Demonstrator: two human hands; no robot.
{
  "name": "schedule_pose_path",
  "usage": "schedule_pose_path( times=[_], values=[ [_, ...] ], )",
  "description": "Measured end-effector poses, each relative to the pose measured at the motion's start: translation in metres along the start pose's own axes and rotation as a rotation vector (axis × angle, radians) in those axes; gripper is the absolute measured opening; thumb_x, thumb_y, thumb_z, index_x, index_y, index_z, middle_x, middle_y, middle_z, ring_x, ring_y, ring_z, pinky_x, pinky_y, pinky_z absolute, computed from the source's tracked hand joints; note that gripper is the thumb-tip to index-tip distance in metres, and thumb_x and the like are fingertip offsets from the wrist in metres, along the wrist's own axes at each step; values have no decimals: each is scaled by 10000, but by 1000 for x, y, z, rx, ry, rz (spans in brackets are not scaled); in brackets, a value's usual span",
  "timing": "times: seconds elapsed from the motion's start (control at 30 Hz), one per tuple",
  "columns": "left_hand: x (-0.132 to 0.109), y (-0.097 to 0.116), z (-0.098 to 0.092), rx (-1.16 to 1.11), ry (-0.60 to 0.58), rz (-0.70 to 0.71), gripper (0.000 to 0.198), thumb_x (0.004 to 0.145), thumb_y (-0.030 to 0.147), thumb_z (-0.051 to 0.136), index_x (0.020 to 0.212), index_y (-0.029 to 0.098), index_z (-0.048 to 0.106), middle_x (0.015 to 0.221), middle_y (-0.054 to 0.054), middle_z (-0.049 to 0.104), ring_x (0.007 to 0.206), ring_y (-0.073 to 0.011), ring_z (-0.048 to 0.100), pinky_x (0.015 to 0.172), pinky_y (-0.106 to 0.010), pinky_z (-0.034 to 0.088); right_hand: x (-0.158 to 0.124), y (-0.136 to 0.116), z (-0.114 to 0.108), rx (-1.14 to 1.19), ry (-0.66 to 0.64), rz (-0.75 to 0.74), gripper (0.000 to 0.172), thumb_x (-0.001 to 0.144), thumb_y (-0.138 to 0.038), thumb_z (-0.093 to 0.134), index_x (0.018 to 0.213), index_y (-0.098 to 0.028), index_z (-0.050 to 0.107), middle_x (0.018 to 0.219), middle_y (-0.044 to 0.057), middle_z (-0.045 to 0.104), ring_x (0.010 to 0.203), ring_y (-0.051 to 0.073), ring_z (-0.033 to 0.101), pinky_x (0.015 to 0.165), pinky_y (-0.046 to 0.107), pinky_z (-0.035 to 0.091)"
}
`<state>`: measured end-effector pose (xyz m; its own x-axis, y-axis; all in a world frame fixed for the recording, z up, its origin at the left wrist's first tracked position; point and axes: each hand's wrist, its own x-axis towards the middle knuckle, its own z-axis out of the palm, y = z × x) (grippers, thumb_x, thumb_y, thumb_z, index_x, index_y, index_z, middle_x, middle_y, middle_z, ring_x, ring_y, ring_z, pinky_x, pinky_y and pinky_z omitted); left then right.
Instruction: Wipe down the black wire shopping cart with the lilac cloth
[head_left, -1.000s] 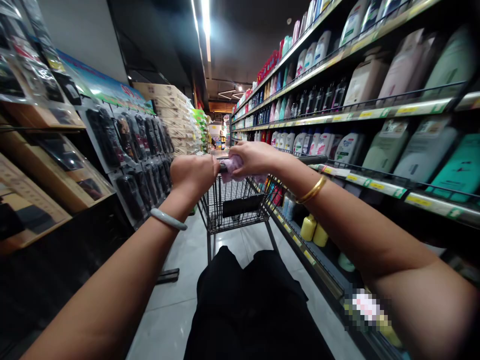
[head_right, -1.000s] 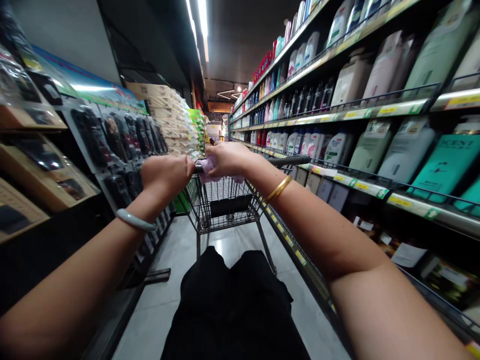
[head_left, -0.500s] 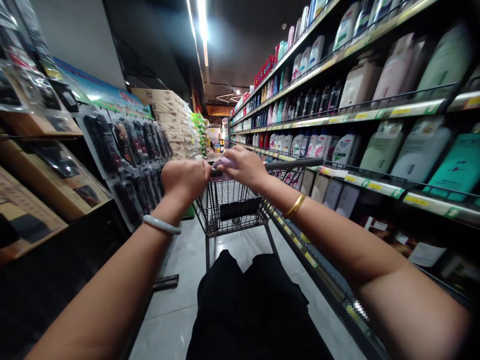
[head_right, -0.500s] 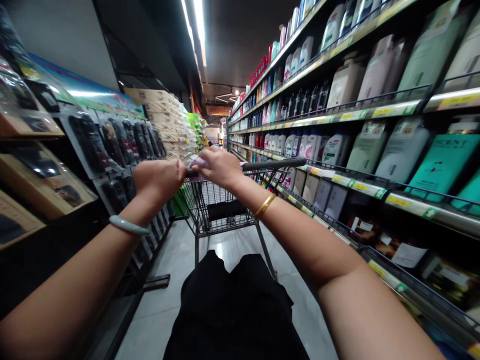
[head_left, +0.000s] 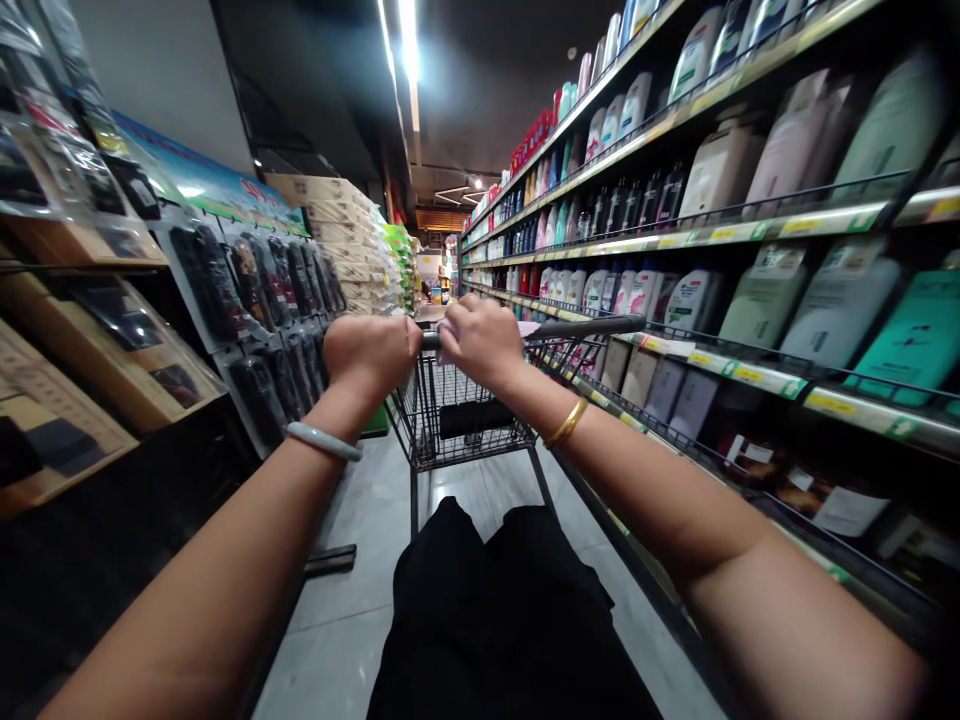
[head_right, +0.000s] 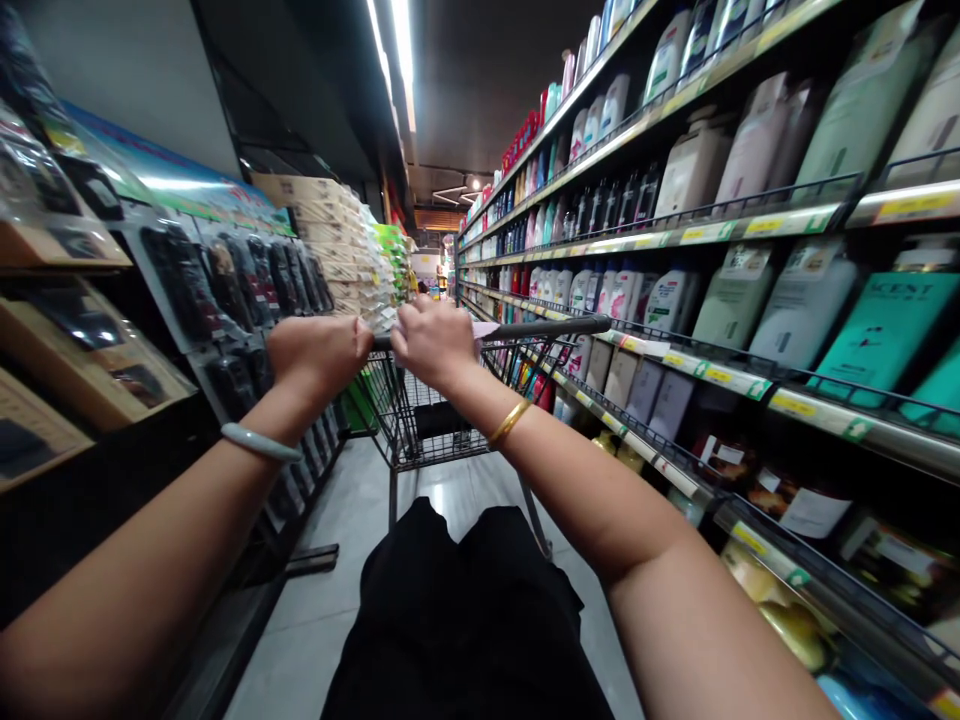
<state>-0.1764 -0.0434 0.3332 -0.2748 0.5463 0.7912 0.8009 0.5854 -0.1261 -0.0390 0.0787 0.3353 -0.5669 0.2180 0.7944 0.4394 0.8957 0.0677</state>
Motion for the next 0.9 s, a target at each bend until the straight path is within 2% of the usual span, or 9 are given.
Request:
schedule_pose_path(
  times=[0.13,0.27,0.37,0.47,0.57,0.63,0.77,0.83,0.9],
  values=[
    [0,-3,0,-8,-11,8,694,1041,434,180,954,122,793,903,-164,763,746,-240,637,679,-359,346,-3,9,-6,134,-58,-199,386,1012,-450,443,1195,-226,699,1289,108,689,1112,277,598,925,400,435],
    [0,0,4,-8,7,6,694,1044,430,184,963,133,806,910,-152,778,768,-247,669,661,-359,340,15,33,-14,138,-153,77,333,955,-400,487,1029,-228,763,1107,103,750,917,256,636,719,362,401],
    [1,4,9,-46,75,6,614,1028,397,266,912,133,809,861,-161,777,754,-259,688,652,-361,337,20,26,-7,44,-147,150,327,936,-382,498,971,-213,776,1048,116,767,850,249,637,679,354,367],
    [1,1,12,-45,91,25,578,1029,384,298,893,144,805,871,-154,784,756,-252,696,648,-357,332,5,13,0,42,-32,-30,338,956,-389,494,1085,-223,758,1184,112,752,955,266,641,761,377,406],
    [0,-5,12,-49,91,44,568,1033,384,306,885,152,804,882,-145,790,746,-243,696,639,-355,320,-11,21,0,81,36,-250,378,945,-392,527,1235,-235,711,1336,100,699,1125,296,616,885,405,429],
    [0,-6,12,-53,94,39,560,1029,377,314,877,155,805,868,-144,788,739,-240,694,638,-355,318,-11,33,-5,86,24,-174,372,923,-392,543,1198,-220,725,1269,111,717,1071,291,631,827,390,429],
    [0,-2,14,-66,101,14,554,1024,370,313,875,165,806,848,-146,784,735,-242,687,646,-358,330,8,33,-8,31,-90,168,313,905,-397,527,960,-209,771,1020,113,757,822,249,627,651,349,337],
    [1,-1,15,-72,99,20,552,1024,375,314,886,165,806,859,-147,786,739,-241,688,655,-360,334,11,19,-5,31,-78,109,310,909,-380,522,982,-213,774,1046,109,760,844,249,631,666,353,346],
    [0,-2,15,-78,93,37,544,1024,378,320,891,170,804,871,-141,789,745,-236,690,664,-358,336,6,7,-3,64,-14,-55,324,919,-363,523,1078,-215,763,1148,110,750,941,263,641,738,370,394]
  ],
)
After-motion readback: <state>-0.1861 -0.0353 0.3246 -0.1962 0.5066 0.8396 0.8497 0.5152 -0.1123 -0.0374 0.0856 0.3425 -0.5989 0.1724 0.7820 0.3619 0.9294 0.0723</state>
